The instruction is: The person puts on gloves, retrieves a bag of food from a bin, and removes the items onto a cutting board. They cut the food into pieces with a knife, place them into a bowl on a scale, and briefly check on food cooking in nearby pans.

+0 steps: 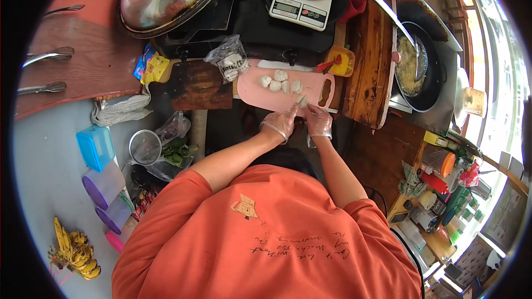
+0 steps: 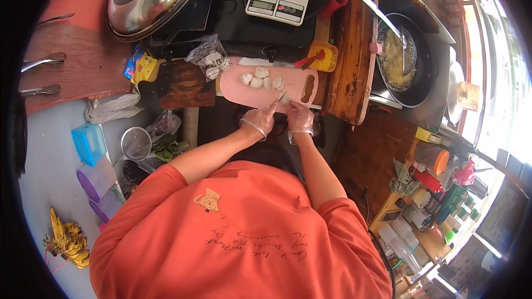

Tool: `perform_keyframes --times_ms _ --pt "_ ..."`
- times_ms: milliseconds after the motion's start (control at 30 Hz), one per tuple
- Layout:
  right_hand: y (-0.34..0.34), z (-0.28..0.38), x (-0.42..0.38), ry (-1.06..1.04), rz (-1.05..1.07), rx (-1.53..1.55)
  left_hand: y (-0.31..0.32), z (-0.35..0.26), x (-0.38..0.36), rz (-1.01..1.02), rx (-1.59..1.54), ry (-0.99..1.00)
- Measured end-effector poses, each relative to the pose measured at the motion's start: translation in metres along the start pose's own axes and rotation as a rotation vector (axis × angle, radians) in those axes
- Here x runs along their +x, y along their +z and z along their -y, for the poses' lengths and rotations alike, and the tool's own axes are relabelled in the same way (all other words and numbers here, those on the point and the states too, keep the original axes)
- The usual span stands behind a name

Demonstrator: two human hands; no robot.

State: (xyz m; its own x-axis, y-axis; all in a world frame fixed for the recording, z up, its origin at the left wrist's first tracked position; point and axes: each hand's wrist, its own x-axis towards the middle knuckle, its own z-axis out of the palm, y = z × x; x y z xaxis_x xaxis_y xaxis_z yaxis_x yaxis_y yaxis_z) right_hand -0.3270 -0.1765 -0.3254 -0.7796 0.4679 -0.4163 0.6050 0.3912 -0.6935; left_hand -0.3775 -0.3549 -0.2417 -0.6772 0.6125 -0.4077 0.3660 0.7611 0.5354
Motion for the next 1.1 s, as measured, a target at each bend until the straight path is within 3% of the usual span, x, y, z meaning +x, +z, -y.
perform_keyframes --times_ms 167,300,333,400,633,700,800,933,1033,1100 --pt "-0.013 0.032 -0.01 -0.088 0.025 -0.087 0.012 0.003 0.002 -0.122 0.047 -0.01" --pt "-0.02 0.065 -0.016 -0.179 0.01 -0.263 0.005 0.004 0.008 -0.095 0.051 -0.021" --pt "-0.012 0.047 -0.008 -0.179 0.014 -0.262 0.001 0.005 0.009 -0.081 0.053 -0.009" --pt "0.006 -0.008 0.015 -0.585 -0.042 -0.437 -0.002 0.006 0.009 -0.064 0.054 0.002" --pt "0.0 -0.001 0.014 -0.478 0.056 -0.306 0.011 0.013 0.013 -0.041 0.086 0.025" --pt "-0.005 0.023 0.004 -0.233 0.077 -0.125 0.022 0.017 0.017 -0.033 0.104 0.037" --pt "-0.006 0.02 0.005 -0.36 0.036 -0.226 0.022 0.017 0.021 -0.05 0.148 0.033" --pt "-0.012 0.029 0.003 -0.381 0.035 -0.274 -0.001 0.01 0.017 -0.064 0.083 0.013" --pt "-0.011 0.026 -0.001 -0.317 0.063 -0.147 0.003 0.008 0.009 -0.103 0.073 0.064" --pt "-0.007 0.02 0.003 -0.436 -0.027 -0.192 0.007 0.01 0.008 -0.127 0.082 0.099"
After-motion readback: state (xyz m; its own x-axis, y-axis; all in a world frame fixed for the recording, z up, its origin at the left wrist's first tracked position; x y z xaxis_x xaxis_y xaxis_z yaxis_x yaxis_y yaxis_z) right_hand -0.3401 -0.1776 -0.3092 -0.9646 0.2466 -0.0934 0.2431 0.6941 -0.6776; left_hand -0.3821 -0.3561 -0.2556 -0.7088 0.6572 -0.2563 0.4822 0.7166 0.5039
